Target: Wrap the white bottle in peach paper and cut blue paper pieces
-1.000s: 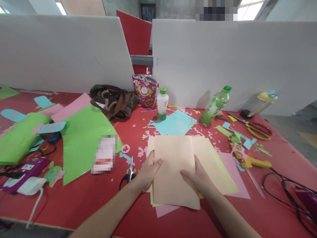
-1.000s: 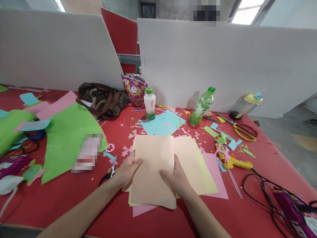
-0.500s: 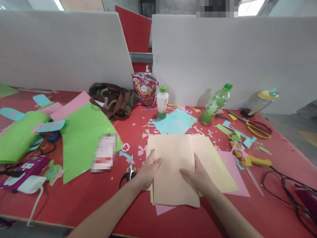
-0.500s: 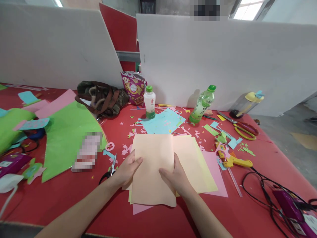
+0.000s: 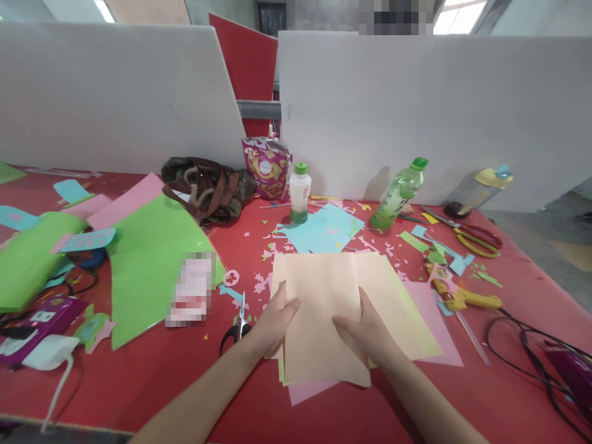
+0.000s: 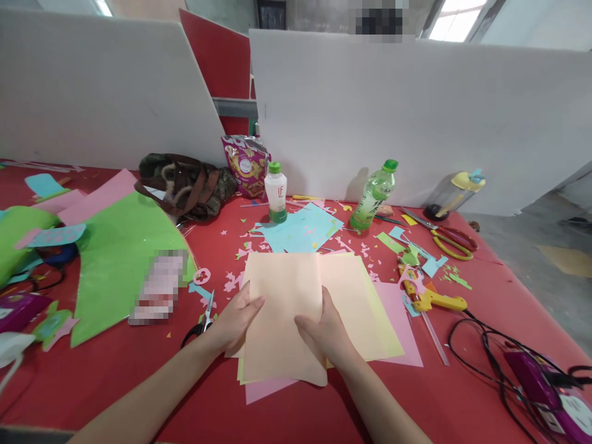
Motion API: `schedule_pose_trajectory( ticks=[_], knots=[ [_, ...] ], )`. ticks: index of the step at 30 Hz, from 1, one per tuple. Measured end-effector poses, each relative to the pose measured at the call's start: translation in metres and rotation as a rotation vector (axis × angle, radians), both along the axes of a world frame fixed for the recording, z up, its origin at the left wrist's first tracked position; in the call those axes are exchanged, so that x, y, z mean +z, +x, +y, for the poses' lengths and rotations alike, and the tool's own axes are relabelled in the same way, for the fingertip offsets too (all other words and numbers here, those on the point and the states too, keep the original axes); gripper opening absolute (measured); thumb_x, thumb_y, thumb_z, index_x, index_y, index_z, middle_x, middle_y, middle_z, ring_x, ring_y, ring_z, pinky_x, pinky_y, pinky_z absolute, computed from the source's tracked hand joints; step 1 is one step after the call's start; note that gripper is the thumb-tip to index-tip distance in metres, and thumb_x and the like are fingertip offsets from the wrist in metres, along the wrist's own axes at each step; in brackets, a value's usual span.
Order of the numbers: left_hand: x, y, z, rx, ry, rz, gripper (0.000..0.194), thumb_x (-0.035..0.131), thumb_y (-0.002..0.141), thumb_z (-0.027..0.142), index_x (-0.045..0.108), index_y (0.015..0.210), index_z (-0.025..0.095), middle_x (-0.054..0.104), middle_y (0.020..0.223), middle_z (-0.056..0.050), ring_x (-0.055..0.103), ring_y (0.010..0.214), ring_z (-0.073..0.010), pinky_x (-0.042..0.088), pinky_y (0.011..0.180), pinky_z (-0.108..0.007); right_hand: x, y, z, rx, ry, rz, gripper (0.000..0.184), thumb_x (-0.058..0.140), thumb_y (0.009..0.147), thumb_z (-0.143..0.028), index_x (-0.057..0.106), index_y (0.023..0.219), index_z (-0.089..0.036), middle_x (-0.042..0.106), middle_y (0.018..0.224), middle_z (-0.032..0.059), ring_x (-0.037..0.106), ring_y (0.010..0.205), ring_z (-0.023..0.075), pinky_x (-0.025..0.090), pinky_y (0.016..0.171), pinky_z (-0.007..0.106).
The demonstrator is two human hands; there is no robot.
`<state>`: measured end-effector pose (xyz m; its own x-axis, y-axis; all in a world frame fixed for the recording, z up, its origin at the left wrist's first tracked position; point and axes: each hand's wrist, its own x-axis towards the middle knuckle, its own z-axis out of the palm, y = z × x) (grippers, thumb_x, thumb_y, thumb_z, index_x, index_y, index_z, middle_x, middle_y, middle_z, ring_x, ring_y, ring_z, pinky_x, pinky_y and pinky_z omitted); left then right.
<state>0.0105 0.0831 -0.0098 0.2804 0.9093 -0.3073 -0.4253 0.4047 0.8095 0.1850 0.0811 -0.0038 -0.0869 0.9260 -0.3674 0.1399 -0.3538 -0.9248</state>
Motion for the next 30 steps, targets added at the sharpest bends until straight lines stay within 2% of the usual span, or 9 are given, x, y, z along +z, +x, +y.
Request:
schedule_pose_trajectory(
  ticks=[5,9,14,18,21,24,26,28,30],
  knots=[
    [0.0,0.0,0.001,0.005,0.001,0.031,0.056,0.052,0.076,0.028,0.027,0.125,0.019,0.05,0.119,-0.013,0.049,0.106,-0.0254,0.041,0.086,-0.04,0.0,0.0,0.0,-0.002,0.004,-0.042,0.046,0.057,0.064,-0.017,0.04,0.106,-0.023,0.057,0.104,0.0055,0.056,0.093,0.0226,0.047,0.076,0.037],
    [0.001,-0.001,0.003,0.001,0.034,0.083,0.049,0.051,0.076,0.028,0.032,0.12,0.019,0.052,0.117,-0.011,0.051,0.104,-0.025,0.042,0.085,-0.038,0.003,0.003,0.003,0.04,0.0,-0.022,0.034,0.058,0.063,-0.02,0.049,0.096,-0.019,0.06,0.099,0.0069,0.057,0.089,0.0231,0.047,0.073,0.034],
    [-0.005,-0.01,0.01,0.015,0.062,0.123,0.051,0.051,0.075,0.029,0.031,0.122,0.019,0.057,0.11,-0.011,0.056,0.097,-0.0246,0.045,0.079,-0.038,0.002,0.013,0.009,0.044,-0.054,0.063,0.017,0.061,0.063,-0.03,0.053,0.069,-0.016,0.061,0.064,0.0012,0.058,0.062,0.0167,0.046,0.058,0.028],
    [-0.006,-0.016,0.012,0.013,0.06,0.168,0.051,0.051,0.076,0.028,0.03,0.122,0.02,0.057,0.109,-0.01,0.058,0.091,-0.0229,0.047,0.074,-0.035,0.0,0.018,0.011,0.019,-0.042,0.04,0.024,0.061,0.063,-0.035,0.049,0.054,-0.017,0.05,0.047,-0.0041,0.049,0.045,0.0098,0.041,0.048,0.023],
    [-0.002,-0.016,0.011,-0.049,0.044,0.179,0.049,0.051,0.076,0.027,0.031,0.121,0.02,0.059,0.105,-0.01,0.06,0.086,-0.022,0.048,0.07,-0.033,0.003,0.016,0.01,0.049,-0.047,0.114,0.021,0.063,0.061,-0.035,0.055,0.066,-0.016,0.057,0.057,-0.0011,0.053,0.052,0.0124,0.044,0.053,0.025],
    [0.0,-0.015,0.009,-0.152,0.019,0.154,0.048,0.05,0.077,0.028,0.033,0.12,0.019,0.062,0.1,-0.01,0.062,0.082,-0.0218,0.049,0.065,-0.031,0.003,0.014,0.009,0.043,-0.057,0.152,0.027,0.065,0.059,-0.034,0.056,0.078,-0.016,0.061,0.066,0.0016,0.056,0.057,0.0152,0.045,0.056,0.028],
    [-0.001,-0.015,0.008,-0.175,0.022,0.149,0.047,0.05,0.077,0.028,0.033,0.12,0.019,0.062,0.099,-0.01,0.062,0.08,-0.0215,0.049,0.063,-0.031,0.0,0.014,0.009,0.0,-0.045,0.068,0.025,0.061,0.061,-0.039,0.054,0.067,-0.016,0.057,0.055,0.0,0.053,0.051,0.0142,0.043,0.05,0.026],
    [-0.003,-0.015,0.008,-0.175,0.036,0.173,0.047,0.05,0.077,0.029,0.034,0.12,0.02,0.062,0.099,-0.009,0.062,0.08,-0.021,0.048,0.064,-0.031,-0.003,0.016,0.01,-0.035,-0.011,-0.039,0.032,0.057,0.064,-0.046,0.048,0.054,-0.017,0.049,0.045,-0.0023,0.048,0.045,0.0119,0.037,0.043,0.024],
    [-0.005,-0.016,0.008,-0.179,0.049,0.207,0.046,0.05,0.077,0.03,0.035,0.12,0.02,0.062,0.099,-0.008,0.062,0.08,-0.0205,0.048,0.066,-0.031,-0.004,0.017,0.011,-0.034,0.026,-0.075,0.036,0.054,0.064,-0.049,0.045,0.05,-0.017,0.045,0.043,-0.0032,0.044,0.043,0.0105,0.034,0.042,0.023]
  ],
)
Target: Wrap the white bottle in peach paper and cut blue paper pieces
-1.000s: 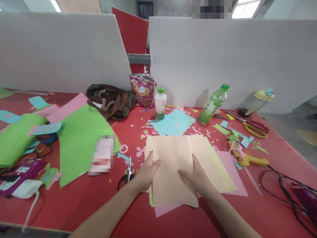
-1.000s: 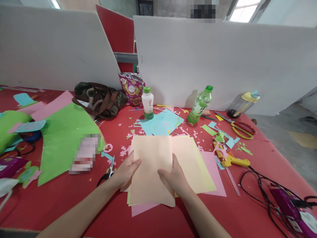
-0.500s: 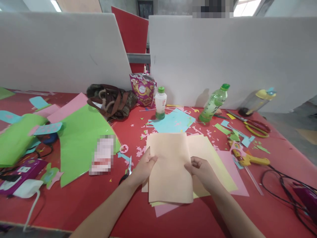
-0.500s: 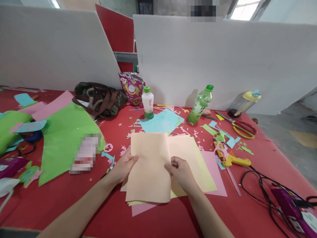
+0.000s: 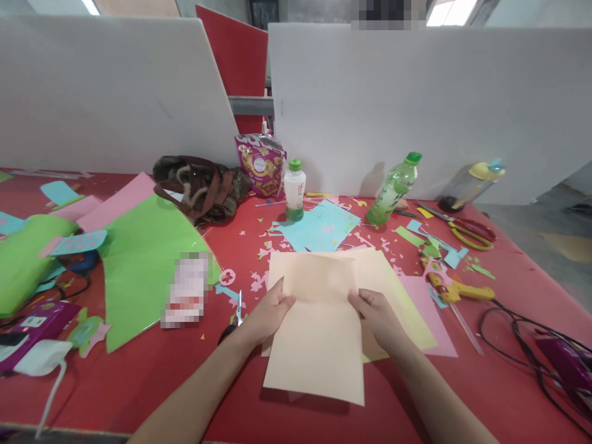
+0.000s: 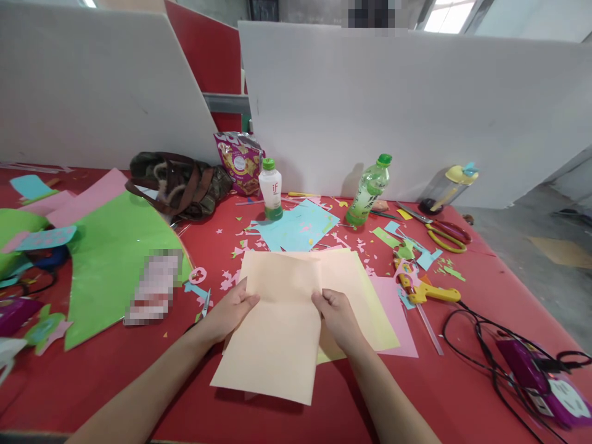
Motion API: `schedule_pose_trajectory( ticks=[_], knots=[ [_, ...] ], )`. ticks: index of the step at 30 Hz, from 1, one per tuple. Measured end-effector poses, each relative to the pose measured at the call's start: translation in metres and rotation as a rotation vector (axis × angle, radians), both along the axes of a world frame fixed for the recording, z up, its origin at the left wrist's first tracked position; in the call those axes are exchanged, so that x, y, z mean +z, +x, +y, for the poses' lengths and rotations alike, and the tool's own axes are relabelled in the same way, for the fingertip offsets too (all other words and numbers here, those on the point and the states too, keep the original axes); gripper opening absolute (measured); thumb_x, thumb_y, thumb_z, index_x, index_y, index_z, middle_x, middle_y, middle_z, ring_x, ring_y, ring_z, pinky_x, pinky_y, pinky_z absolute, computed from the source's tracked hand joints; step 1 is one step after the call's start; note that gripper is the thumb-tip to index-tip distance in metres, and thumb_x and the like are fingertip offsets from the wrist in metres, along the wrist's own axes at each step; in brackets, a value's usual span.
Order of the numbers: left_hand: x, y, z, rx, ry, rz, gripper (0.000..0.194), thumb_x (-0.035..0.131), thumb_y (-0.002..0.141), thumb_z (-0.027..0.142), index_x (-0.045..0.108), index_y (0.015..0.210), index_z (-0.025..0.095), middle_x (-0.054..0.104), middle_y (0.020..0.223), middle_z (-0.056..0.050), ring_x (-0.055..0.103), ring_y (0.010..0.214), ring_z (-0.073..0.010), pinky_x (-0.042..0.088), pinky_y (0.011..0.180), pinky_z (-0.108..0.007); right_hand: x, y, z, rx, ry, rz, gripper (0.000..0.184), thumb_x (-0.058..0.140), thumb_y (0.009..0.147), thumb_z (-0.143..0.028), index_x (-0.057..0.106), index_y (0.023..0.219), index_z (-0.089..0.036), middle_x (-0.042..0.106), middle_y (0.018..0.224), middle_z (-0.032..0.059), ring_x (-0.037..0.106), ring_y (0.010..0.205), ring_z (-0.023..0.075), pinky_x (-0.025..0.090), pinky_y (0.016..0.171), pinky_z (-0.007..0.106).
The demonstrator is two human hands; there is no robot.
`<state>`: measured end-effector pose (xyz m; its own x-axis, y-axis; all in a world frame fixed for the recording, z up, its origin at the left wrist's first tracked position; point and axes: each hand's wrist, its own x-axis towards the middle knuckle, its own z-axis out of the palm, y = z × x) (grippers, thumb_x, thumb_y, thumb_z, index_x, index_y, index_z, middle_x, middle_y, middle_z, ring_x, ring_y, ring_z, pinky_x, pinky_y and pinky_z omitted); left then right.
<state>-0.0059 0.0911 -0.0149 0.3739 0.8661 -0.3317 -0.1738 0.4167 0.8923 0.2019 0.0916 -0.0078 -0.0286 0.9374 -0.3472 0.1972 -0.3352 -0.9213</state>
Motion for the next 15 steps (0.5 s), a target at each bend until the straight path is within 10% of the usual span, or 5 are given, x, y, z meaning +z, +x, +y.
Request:
schedule_pose_trajectory(
  ticks=[15],
  knots=[
    [0.0001,-0.0045,-0.0019,-0.105,-0.017,0.124,0.055,0.05,0.078,0.031,0.027,0.126,0.018,0.063,0.095,-0.01,0.062,0.074,-0.0194,0.047,0.063,-0.03,0.0004,0.0063,0.0055,-0.071,0.041,0.114,0.033,0.056,0.064,-0.05,0.054,0.061,-0.017,0.058,0.052,0.0015,0.055,0.052,0.0152,0.042,0.048,0.025]
  ],
)
